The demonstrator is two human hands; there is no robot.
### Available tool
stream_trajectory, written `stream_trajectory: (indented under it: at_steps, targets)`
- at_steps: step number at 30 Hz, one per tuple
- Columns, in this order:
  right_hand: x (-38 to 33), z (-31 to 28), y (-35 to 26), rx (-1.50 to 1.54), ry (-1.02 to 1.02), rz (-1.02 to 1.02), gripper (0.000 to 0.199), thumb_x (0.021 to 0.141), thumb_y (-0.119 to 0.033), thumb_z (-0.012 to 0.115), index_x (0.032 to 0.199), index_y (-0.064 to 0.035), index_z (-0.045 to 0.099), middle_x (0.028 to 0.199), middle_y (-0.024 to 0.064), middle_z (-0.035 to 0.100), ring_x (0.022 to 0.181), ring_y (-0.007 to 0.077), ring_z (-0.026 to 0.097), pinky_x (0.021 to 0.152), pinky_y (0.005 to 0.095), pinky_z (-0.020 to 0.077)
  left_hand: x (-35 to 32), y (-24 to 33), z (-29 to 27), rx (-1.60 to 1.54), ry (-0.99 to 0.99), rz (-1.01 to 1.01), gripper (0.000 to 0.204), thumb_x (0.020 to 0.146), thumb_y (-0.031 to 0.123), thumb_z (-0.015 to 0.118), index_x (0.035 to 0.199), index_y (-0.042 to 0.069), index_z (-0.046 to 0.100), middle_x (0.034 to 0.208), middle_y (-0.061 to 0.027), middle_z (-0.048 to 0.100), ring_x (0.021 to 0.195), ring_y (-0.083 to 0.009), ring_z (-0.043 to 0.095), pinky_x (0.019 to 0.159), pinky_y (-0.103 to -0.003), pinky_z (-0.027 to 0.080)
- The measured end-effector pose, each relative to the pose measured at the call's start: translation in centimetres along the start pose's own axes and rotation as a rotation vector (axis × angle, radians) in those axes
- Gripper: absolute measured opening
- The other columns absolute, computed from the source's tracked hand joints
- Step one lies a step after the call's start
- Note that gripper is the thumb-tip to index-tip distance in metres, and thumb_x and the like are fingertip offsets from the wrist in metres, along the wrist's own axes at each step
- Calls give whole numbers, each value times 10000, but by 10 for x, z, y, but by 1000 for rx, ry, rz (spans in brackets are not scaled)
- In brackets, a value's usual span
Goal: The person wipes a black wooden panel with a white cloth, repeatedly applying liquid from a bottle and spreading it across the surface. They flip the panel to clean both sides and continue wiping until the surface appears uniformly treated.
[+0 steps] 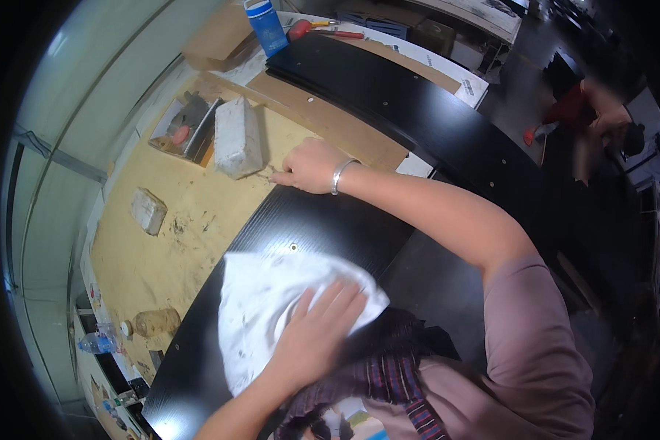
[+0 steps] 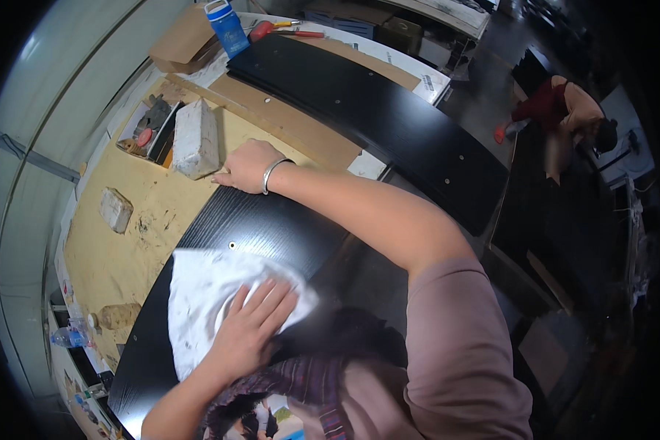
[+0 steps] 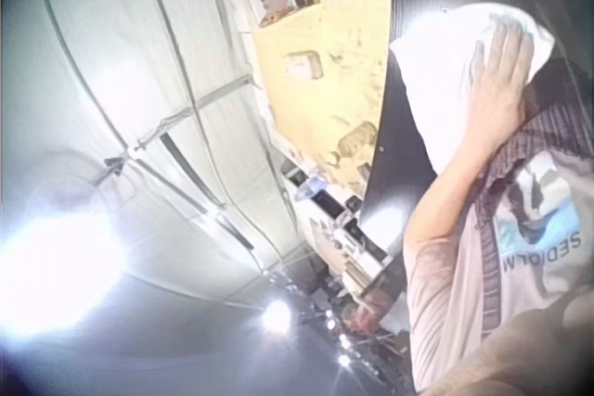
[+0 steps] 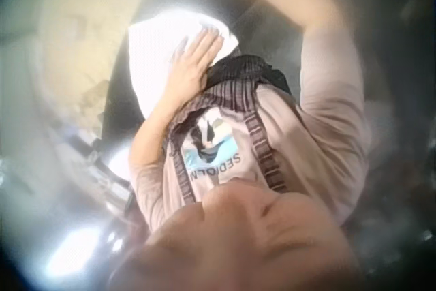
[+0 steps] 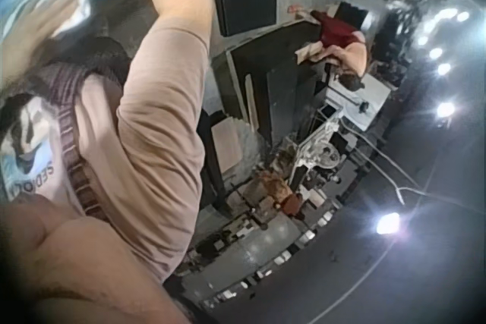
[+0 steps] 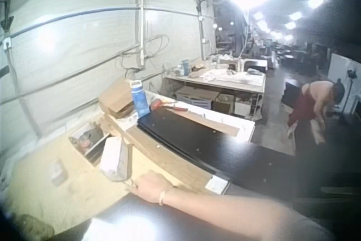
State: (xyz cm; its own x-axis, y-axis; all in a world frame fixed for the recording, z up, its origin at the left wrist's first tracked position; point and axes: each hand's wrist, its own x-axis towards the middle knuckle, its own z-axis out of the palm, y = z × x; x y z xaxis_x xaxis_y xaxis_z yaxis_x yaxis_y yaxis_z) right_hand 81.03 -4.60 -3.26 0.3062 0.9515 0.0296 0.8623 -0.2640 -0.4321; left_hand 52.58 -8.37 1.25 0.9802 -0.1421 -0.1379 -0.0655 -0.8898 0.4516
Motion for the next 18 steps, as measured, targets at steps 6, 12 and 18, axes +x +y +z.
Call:
stream_trajectory:
  at_steps: [6,12,18]
  targets:
    - [4,-3,38,412,-9,3,347,961,-356,638,913,-29,746,910,161,733,882,305,689,878,399,520,99,1,5,43,134,249,751,768,23,619,1496,55,439,1570,-137,425,1482,-335,353,1175,-563,304]
    - [-3,20,59,843,12,-65,314,956,-309,674,1099,-31,711,1081,126,733,1032,201,657,960,337,484,29,-3,-7,-21,-20,132,810,706,24,655,1492,83,466,1547,-113,464,1458,-335,396,1162,-557,328]
    - [-9,19,49,826,127,58,365,1031,-296,550,1246,-12,631,1189,160,699,1099,253,640,992,335,466,141,-1,1,-3,221,254,686,844,111,681,1493,86,460,1555,-142,441,1454,-344,396,1162,-543,334]
